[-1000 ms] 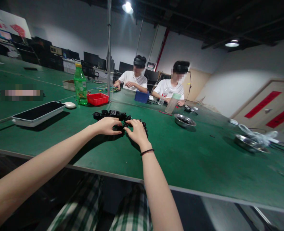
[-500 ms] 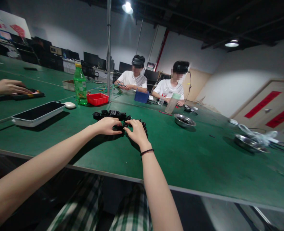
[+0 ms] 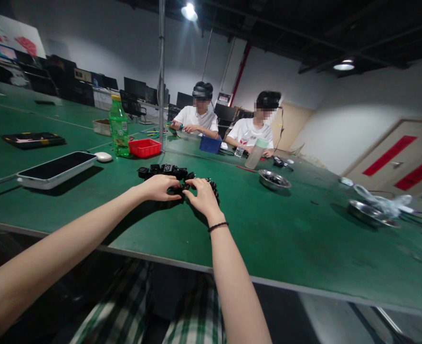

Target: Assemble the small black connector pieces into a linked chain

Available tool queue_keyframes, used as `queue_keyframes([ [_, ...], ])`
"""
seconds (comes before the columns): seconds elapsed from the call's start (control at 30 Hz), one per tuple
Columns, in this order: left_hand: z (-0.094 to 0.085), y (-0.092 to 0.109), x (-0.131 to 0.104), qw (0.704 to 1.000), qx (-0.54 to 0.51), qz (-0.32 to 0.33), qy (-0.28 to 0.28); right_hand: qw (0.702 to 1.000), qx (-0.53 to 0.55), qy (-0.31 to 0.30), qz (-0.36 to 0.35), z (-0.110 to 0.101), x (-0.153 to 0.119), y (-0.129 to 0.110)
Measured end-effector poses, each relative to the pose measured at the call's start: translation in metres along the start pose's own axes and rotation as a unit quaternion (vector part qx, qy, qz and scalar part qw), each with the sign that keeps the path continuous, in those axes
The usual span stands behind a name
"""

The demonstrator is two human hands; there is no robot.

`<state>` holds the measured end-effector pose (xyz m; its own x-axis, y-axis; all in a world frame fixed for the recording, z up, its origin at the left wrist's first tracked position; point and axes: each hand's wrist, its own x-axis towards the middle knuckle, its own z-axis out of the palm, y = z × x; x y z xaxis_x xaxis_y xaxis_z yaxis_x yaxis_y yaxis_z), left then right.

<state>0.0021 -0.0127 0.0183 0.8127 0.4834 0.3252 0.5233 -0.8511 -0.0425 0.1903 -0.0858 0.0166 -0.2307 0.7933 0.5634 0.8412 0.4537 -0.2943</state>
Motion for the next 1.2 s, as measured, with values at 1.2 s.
queue_keyframes([
  [1.2,-0.0014,0.0013,0.0000,1.000,0.003,-0.002,-0.006,0.999,0.023,-0.034,0.004,0.0021,-0.0011,-0.0015],
])
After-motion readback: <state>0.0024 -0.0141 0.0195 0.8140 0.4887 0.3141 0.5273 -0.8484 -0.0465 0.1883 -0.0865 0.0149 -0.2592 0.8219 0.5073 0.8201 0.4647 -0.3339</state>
